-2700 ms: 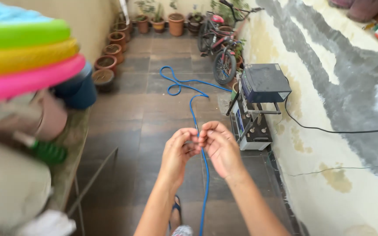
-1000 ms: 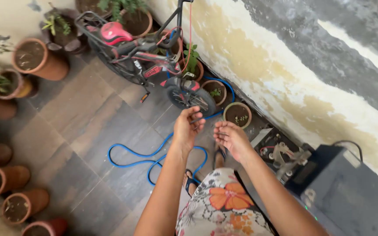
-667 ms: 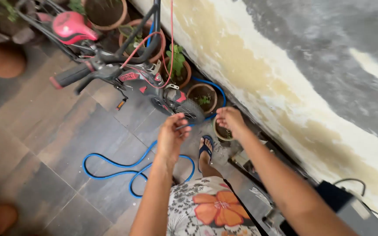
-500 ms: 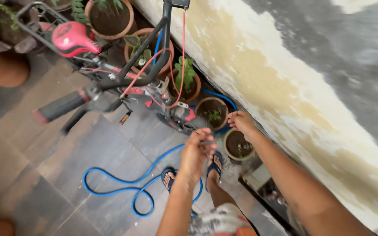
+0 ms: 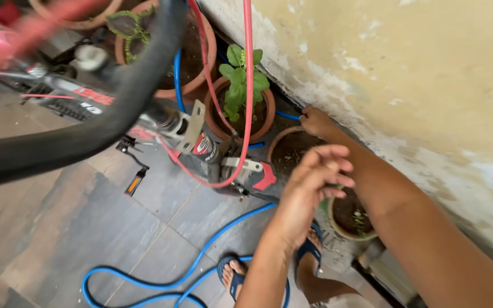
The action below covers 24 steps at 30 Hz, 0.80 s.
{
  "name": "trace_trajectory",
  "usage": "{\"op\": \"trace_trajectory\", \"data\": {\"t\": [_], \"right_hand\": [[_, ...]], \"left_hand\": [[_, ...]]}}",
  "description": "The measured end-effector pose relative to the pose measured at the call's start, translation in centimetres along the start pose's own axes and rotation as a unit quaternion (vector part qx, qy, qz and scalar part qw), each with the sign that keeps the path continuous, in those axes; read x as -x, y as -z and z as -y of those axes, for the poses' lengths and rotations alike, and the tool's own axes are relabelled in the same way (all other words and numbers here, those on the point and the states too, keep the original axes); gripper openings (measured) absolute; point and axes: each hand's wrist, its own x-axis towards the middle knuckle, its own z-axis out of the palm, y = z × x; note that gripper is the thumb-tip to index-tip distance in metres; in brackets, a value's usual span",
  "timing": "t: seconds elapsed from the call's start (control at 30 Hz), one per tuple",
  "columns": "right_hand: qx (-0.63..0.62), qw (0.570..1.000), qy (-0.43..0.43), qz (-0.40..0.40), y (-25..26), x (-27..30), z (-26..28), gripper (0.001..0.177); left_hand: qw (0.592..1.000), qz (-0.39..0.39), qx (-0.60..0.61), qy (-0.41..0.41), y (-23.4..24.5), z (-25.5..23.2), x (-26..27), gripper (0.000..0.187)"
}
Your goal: Load laundry into a washing machine, set the cycle, and pour liquid detergent.
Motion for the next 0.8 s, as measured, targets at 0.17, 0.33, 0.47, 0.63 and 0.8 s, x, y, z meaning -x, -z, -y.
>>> {"op": "trace_trajectory", "data": {"t": [0.17,0.33,0.47,0.63,0.8], "right_hand": [[0.099,0.991,-0.041,0.085,-2.4,-4.3,-2.4,0.06],[0.094,0.957,-0.168,0.215,1.1,-2.0,1.7,0.065],[0.075,0.987,-0.124,0.072,7.2,5.3,4.9,0.058],[0.004,0.99,-0.067,-0.125,14.4,18.8,8.0,0.042],[-0.209,0.958,-0.131,-0.144,21.6,38.1,21.7,0.012]], "left_hand": [[0.997,0.064,-0.032,0.019,2.9,2.1,-0.2,0.04],[0.997,0.05,-0.024,0.053,4.1,3.1,2.4,0.046],[0.998,0.011,0.002,0.067,2.7,4.1,6.1,0.046],[0.99,-0.103,0.039,0.092,-1.9,4.5,8.4,0.043],[0.969,-0.219,-0.028,0.112,-7.7,0.6,6.9,0.045]]}}
